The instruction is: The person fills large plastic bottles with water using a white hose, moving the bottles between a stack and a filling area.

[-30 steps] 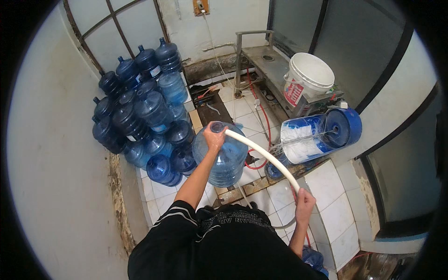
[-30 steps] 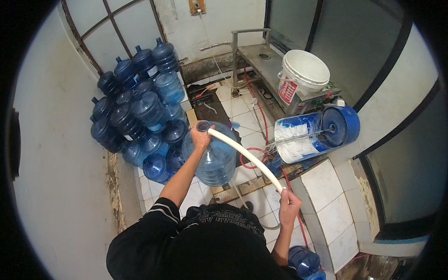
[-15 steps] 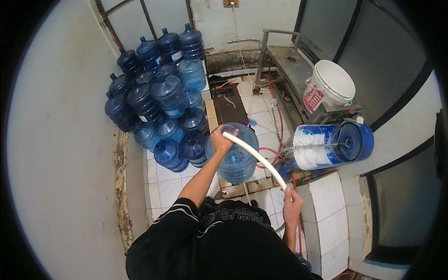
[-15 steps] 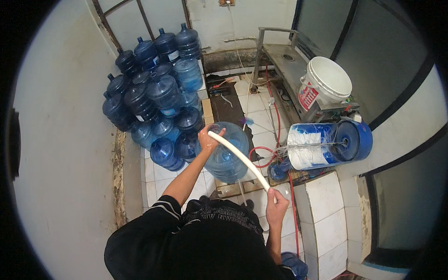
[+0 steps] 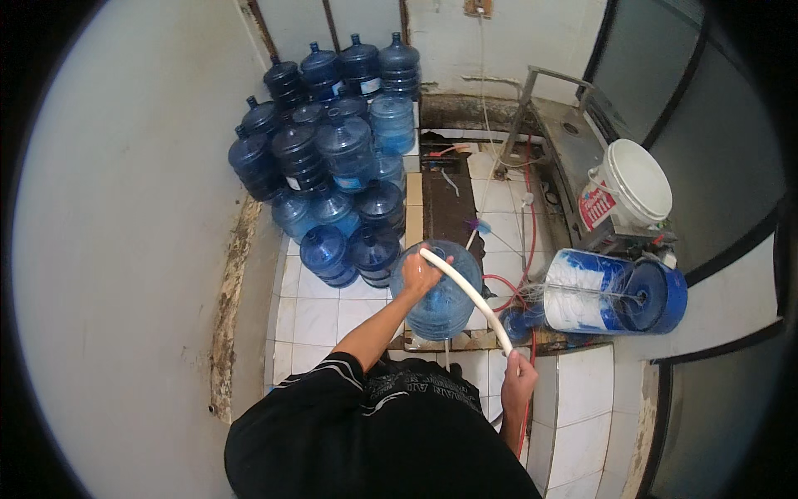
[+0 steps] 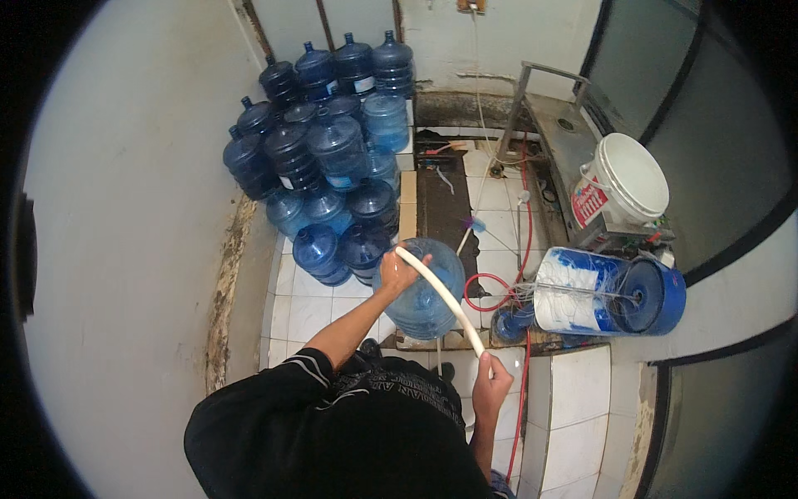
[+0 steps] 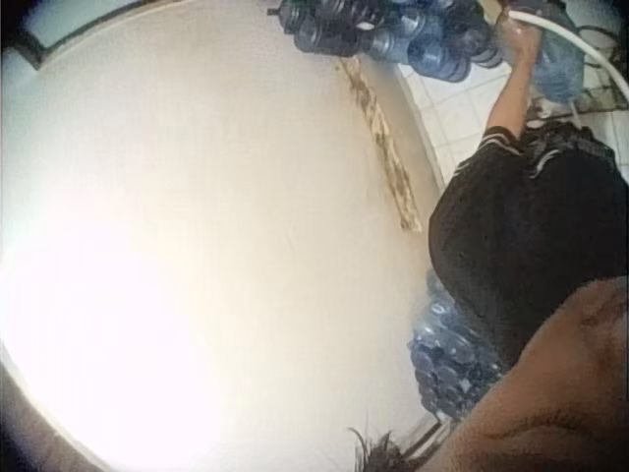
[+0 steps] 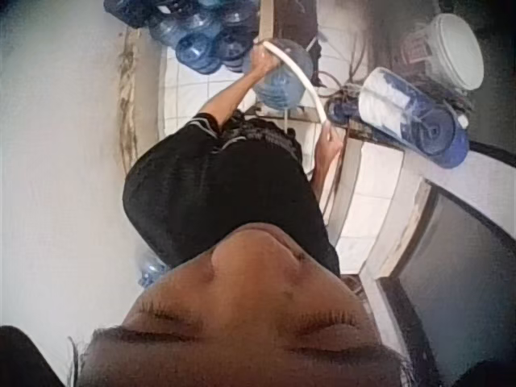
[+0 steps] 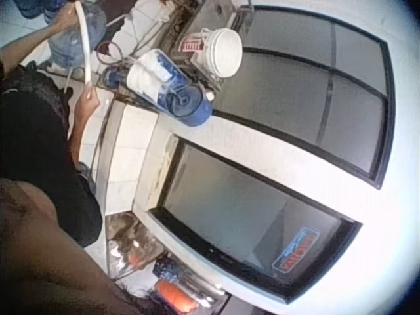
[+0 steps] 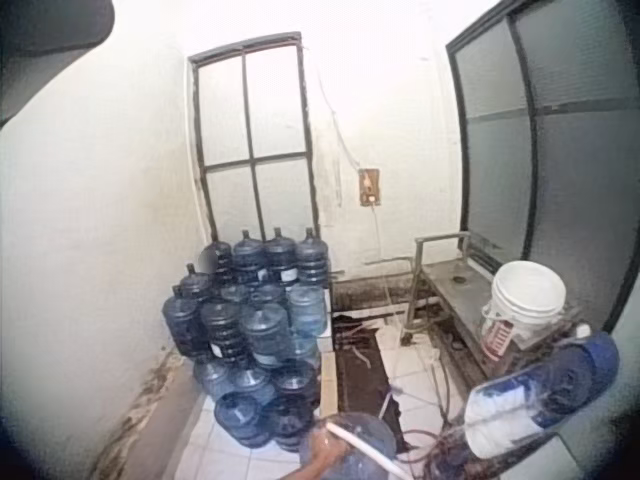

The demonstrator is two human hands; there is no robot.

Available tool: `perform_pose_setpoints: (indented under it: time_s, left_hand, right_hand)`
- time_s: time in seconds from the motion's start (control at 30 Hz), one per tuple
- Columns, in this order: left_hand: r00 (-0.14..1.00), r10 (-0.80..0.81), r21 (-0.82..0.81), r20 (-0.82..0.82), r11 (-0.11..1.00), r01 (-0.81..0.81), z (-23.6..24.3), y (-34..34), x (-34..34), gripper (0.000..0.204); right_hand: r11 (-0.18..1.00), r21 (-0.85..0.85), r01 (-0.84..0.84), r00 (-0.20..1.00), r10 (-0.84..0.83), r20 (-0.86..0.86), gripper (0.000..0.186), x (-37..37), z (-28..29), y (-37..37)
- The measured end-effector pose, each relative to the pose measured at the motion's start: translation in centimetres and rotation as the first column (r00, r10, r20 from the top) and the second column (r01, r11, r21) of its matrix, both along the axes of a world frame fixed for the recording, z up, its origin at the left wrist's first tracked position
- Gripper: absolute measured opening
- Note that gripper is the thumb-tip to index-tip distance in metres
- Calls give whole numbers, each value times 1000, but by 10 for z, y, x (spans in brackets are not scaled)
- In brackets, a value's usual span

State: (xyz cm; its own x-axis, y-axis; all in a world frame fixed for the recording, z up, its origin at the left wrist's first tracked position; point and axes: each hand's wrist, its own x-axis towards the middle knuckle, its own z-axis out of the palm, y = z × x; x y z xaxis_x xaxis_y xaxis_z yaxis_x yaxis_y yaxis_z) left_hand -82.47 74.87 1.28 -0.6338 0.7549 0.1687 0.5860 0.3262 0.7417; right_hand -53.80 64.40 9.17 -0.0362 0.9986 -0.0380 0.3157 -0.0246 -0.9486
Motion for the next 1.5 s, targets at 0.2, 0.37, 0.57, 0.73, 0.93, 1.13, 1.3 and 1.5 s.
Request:
perform_pose_setpoints:
  time_s: [0.2,0.37,0.57,0.73,0.93,1.13,1.3,1.5]
  left_hand:
    - [983,85,-87,-160,991,-100,-23,-22,-14,62]
    - [918,339,-49,-207,933,-356,-39,-73,-55,67]
    - [760,594,-169,-263,747,-643,-53,-143,-119,67]
    - [633,744,-199,-216,601,-774,-82,-191,-192,64]
    - [455,869,-184,-195,424,-887,-97,-234,-262,64]
    - [410,903,-196,-126,382,-903,-126,-250,-365,66]
    - [407,904,-202,-131,378,-904,-177,-249,-483,66]
    - [413,905,-324,-102,362,-874,-261,-236,-591,68]
  right_hand:
    - [999,-7,-42,998,42,38,32,21,-20,7]
    - [999,-2,-51,993,51,105,33,43,-56,30]
    - [999,43,13,977,-22,213,42,61,-103,64]
    - [994,84,73,974,-89,209,45,65,-127,85]
    - [990,-16,139,930,-125,344,49,47,-142,95]
    - [973,-46,225,852,-174,493,47,23,-180,87]
    - [982,-61,180,649,-72,757,54,19,-204,48]
    - [903,191,386,116,-253,961,54,10,-179,3]
